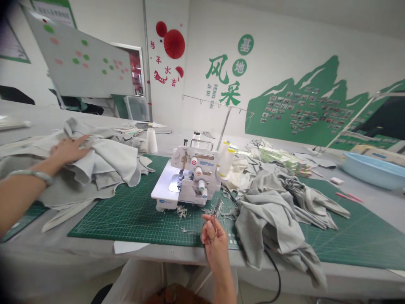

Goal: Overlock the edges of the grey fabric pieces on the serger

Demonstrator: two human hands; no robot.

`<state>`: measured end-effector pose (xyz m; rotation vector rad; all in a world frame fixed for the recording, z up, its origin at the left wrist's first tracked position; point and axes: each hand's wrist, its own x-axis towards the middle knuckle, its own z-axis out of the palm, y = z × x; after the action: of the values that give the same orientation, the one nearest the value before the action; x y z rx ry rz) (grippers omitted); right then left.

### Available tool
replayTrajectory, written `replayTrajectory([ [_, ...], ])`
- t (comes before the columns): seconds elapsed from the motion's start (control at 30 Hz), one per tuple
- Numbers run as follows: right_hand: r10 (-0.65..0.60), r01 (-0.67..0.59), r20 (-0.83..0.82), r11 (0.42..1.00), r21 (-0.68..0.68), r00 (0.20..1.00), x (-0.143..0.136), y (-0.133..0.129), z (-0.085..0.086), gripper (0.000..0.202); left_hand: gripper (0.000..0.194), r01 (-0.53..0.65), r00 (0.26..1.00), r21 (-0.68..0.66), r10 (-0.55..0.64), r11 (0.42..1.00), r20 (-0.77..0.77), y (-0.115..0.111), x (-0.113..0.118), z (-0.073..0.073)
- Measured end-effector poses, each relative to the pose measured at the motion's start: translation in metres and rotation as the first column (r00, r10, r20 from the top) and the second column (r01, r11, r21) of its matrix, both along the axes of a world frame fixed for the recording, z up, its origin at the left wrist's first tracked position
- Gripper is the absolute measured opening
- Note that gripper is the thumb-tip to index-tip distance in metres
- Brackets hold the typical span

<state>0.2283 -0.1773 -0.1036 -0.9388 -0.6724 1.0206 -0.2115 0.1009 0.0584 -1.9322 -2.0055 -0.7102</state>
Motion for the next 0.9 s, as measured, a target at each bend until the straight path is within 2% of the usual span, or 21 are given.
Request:
replayTrajectory([
  [0.07, -0.024, 0.024, 0.015, 1.0, 0.002, 1.0, -0.002, 0.0, 0.0, 0.04, 0.049, -0.062, 0.996, -0.045, 0.064, 0.997, 0.055, -0.012, 0.008, -0.026],
  [0.13, -0.052, 0.052, 0.071, 0.999, 0.0, 0.996, -0.002, 0.001, 0.0, 0.043, 0.054, -0.052, 0.996, 0.055, 0.048, 0.997, 0.075, -0.039, 0.023, -0.044],
  [0.2, -0.109, 0.119, 0.233, 0.992, -0.03, 0.966, 0.006, 0.003, 0.0, 0.047, 0.057, 0.08, 0.995, 0.184, -0.09, 0.98, 0.046, -0.08, 0.045, -0.063],
  [0.27, -0.173, 0.242, 0.486, 0.967, -0.083, 0.857, 0.022, 0.007, 0.002, 0.05, 0.054, 0.215, 0.97, 0.278, -0.239, 0.936, 0.055, -0.125, 0.071, -0.085],
  [0.3, -0.19, 0.333, 0.634, 0.936, -0.113, 0.75, 0.032, 0.009, 0.003, 0.05, 0.053, 0.285, 0.95, 0.279, -0.308, 0.917, 0.042, -0.145, 0.083, -0.099],
  [0.4, -0.213, 0.448, 0.755, 0.886, -0.119, 0.621, 0.063, 0.014, 0.008, 0.038, 0.052, 0.42, 0.899, 0.22, -0.437, 0.88, 0.034, -0.188, 0.115, -0.138],
  [0.5, -0.239, 0.511, 0.832, 0.858, -0.06, 0.5, 0.075, 0.014, 0.01, 0.025, 0.054, 0.522, 0.844, 0.145, -0.534, 0.84, 0.051, -0.199, 0.138, -0.168],
  [0.57, -0.236, 0.511, 0.863, 0.859, -0.029, 0.447, 0.07, 0.01, 0.011, 0.021, 0.056, 0.561, 0.825, 0.082, -0.564, 0.824, 0.025, -0.197, 0.149, -0.18],
  [0.67, -0.221, 0.446, 0.891, 0.895, 0.024, 0.395, 0.061, -0.002, 0.018, 0.021, 0.054, 0.566, 0.824, 0.008, -0.565, 0.824, -0.031, -0.193, 0.158, -0.186],
  [0.73, -0.263, 0.378, 0.906, 0.917, 0.127, 0.333, 0.071, -0.01, 0.032, 0.023, 0.051, 0.56, 0.828, -0.001, -0.559, 0.829, -0.045, -0.193, 0.16, -0.186],
  [0.77, -0.329, 0.399, 0.903, 0.894, 0.204, 0.277, 0.083, -0.013, 0.042, 0.026, 0.049, 0.56, 0.828, 0.0, -0.559, 0.829, -0.047, -0.193, 0.16, -0.186],
  [0.8, -0.399, 0.465, 0.894, 0.843, 0.27, 0.204, 0.101, -0.015, 0.053, 0.028, 0.047, 0.561, 0.827, 0.002, -0.56, 0.828, -0.049, -0.194, 0.159, -0.186],
  [0.83, -0.447, 0.563, 0.884, 0.769, 0.302, 0.138, 0.123, -0.015, 0.064, 0.032, 0.045, 0.561, 0.827, 0.004, -0.56, 0.828, -0.05, -0.195, 0.158, -0.185],
  [0.87, -0.476, 0.679, 0.875, 0.671, 0.297, 0.088, 0.148, -0.013, 0.074, 0.034, 0.043, 0.562, 0.827, 0.005, -0.561, 0.827, -0.051, -0.195, 0.158, -0.185],
  [0.9, -0.458, 0.781, 0.886, 0.578, 0.236, 0.071, 0.175, -0.009, 0.083, 0.037, 0.041, 0.561, 0.827, 0.005, -0.56, 0.828, -0.049, -0.196, 0.157, -0.185],
])
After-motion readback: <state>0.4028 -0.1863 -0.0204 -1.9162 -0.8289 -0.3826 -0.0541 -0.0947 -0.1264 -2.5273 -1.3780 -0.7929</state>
